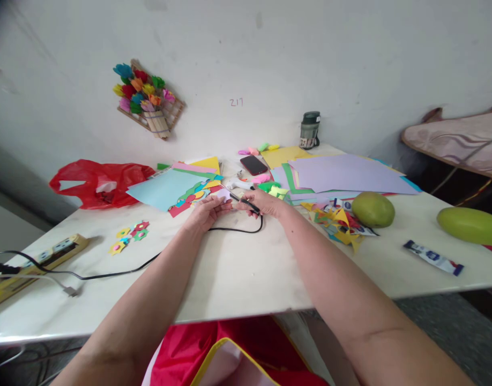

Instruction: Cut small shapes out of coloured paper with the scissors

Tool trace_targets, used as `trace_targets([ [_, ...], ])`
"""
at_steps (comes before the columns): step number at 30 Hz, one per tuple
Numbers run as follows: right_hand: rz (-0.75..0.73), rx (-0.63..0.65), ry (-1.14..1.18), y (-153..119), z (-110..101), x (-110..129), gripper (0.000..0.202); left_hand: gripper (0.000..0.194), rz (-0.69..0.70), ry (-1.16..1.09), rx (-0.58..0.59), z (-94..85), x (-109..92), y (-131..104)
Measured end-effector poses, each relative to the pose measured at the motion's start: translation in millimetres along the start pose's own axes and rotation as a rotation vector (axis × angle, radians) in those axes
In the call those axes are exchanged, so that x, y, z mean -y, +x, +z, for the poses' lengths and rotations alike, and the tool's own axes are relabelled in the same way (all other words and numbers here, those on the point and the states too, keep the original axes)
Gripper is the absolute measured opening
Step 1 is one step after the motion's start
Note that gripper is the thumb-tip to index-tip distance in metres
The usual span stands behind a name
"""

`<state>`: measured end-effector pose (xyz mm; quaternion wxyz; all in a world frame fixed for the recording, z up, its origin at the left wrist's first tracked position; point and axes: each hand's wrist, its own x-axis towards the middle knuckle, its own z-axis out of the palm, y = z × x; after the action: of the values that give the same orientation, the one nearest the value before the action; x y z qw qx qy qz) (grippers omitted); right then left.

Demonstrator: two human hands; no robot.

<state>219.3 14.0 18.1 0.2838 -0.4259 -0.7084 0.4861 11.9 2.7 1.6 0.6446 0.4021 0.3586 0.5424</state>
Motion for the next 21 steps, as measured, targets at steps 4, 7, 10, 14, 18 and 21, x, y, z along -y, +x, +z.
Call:
trace_targets([
  [4, -0.001, 0.009, 0.007, 0.0, -0.1, 0.7, 0.029, 0.021, -0.036, 0.067, 0.027, 1.8, -1.1, -2.0],
  [7, 0.009, 0.013, 0.014, -1.2, 0.5, 3.0, 0.031, 0.020, -0.060, 0.111, 0.054, 1.9, -1.4, -2.6],
  [10, 0.000, 0.009, 0.010, -3.1, 0.6, 5.8, 0.036, 0.022, -0.049, 0.115, 0.066, 1.6, -1.4, -2.9],
  [14, -0.003, 0.011, -0.013, -6.4, 0.5, 10.5, 0.039, 0.022, -0.028, 0.093, 0.049, 2.3, -1.9, -3.3],
  [18, -0.011, 0.035, -0.035, -8.5, 0.6, 13.4, 0.037, 0.023, -0.020, 0.077, 0.017, 3.2, -2.2, -4.0],
  [21, -0.010, 0.034, -0.039, -8.5, 1.0, 13.4, 0.037, 0.023, -0.022, 0.072, 0.014, 3.4, -2.1, -4.8],
])
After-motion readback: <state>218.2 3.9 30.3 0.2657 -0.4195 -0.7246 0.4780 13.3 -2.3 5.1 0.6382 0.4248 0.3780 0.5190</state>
